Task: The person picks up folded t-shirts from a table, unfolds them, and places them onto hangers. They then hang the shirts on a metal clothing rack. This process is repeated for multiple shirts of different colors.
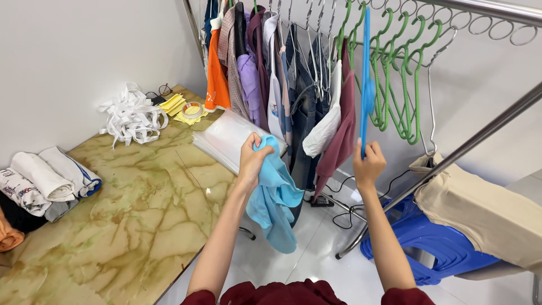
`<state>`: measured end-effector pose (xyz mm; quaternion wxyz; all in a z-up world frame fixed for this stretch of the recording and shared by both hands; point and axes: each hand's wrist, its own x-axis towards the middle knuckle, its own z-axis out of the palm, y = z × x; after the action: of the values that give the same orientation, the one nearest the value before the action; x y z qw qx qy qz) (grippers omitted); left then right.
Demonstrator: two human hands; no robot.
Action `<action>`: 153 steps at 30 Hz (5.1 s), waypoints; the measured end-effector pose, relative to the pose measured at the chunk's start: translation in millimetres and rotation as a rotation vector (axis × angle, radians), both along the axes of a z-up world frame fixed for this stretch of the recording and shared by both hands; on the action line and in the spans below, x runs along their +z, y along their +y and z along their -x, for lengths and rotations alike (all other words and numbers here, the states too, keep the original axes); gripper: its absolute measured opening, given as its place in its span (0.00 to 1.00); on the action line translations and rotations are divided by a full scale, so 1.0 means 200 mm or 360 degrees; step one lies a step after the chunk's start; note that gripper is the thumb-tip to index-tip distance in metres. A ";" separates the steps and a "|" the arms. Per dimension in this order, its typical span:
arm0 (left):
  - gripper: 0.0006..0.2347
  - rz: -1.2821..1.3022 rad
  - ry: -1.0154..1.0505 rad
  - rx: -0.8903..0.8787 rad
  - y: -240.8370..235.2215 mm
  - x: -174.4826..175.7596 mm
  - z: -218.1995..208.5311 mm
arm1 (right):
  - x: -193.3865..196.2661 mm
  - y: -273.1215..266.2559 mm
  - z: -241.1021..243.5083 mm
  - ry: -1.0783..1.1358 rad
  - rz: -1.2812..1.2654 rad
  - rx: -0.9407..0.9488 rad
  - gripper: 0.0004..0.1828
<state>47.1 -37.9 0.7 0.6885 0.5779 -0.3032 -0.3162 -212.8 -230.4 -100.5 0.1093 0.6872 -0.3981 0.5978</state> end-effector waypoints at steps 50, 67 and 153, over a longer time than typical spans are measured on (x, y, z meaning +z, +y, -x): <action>0.06 -0.0810 -0.1448 0.0404 0.79 -0.32 -0.36 | 0.29 0.53 -0.23 0.0487 -0.0640 0.1056 0.25; 0.13 -0.1118 -0.1307 0.0206 0.50 -0.29 0.05 | 0.23 0.62 -0.34 0.0423 -0.1008 0.1530 0.22; 0.21 -0.0599 -0.1449 -0.0675 -1.42 -0.62 0.59 | 0.90 0.07 0.63 0.0491 -0.2601 0.0247 0.41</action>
<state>-71.7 -321.8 -122.7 0.2929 0.6962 -0.6194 -0.2144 -339.7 -215.5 79.5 -0.4118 0.6497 -0.6385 0.0258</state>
